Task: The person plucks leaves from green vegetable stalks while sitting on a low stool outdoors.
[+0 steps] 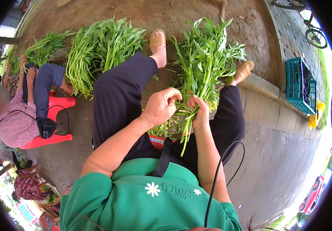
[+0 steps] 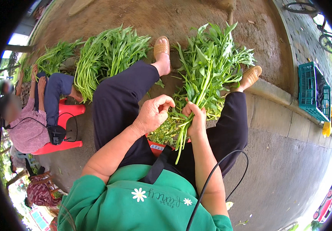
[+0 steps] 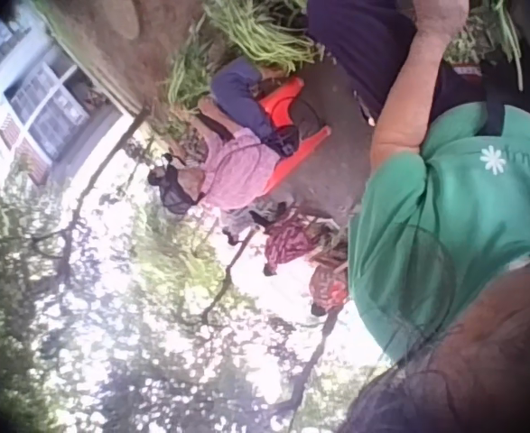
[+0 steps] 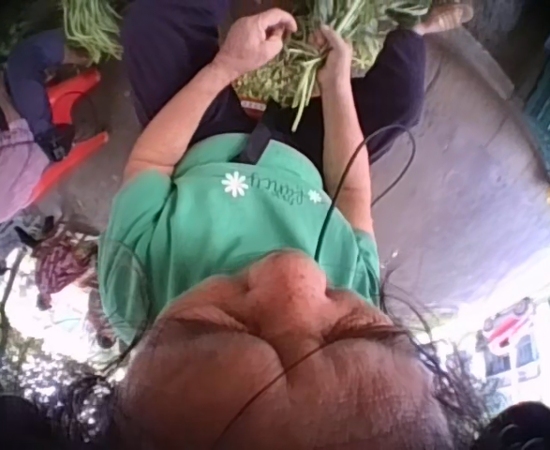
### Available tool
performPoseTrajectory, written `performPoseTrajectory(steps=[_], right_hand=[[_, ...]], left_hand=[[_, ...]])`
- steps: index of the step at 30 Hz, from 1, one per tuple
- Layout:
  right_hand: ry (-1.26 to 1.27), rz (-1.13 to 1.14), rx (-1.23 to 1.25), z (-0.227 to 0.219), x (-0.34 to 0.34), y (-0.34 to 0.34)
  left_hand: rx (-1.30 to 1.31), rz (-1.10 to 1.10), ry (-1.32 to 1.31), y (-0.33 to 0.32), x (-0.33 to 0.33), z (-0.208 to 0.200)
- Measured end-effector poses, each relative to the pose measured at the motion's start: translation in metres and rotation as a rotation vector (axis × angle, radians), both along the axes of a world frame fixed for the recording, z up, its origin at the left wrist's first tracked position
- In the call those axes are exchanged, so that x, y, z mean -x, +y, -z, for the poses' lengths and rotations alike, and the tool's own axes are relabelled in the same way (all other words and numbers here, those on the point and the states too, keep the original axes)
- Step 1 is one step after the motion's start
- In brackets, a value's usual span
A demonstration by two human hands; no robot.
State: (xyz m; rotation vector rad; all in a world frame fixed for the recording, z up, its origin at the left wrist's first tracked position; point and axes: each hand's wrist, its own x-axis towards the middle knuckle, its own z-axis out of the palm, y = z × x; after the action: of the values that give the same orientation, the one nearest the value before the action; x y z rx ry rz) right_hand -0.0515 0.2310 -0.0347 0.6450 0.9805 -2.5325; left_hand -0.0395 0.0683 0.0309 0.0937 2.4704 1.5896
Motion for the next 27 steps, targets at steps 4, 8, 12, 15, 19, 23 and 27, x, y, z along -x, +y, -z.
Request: performPoseTrajectory(steps=[4,8,12,15,19,23,27], right_hand=[[0.016,0.005,-0.029,-0.001,0.001,-0.002],[-0.012,-0.002,-0.030,0.001,0.000,-0.002],[-0.002,-0.014,-0.036,0.001,0.001,0.000],[0.021,-0.056,-0.088,0.003,0.001,0.002],[0.033,-0.041,-0.046,0.002,0.001,0.001],[0.013,0.009,-0.023,0.000,0.001,0.002],[0.064,-0.067,-0.047,-0.005,0.001,0.002]], left_hand=[[-0.112,-0.077,-0.075,-0.001,-0.001,0.006],[-0.170,-0.137,-0.125,-0.004,-0.005,0.006],[-0.144,-0.119,-0.179,-0.011,-0.013,0.000],[-0.153,-0.059,-0.250,-0.014,-0.025,-0.010],[0.219,0.252,-0.246,-0.020,-0.030,-0.007],[0.130,0.052,-0.105,-0.015,-0.029,0.006],[-0.061,-0.099,0.019,-0.014,-0.009,0.007]])
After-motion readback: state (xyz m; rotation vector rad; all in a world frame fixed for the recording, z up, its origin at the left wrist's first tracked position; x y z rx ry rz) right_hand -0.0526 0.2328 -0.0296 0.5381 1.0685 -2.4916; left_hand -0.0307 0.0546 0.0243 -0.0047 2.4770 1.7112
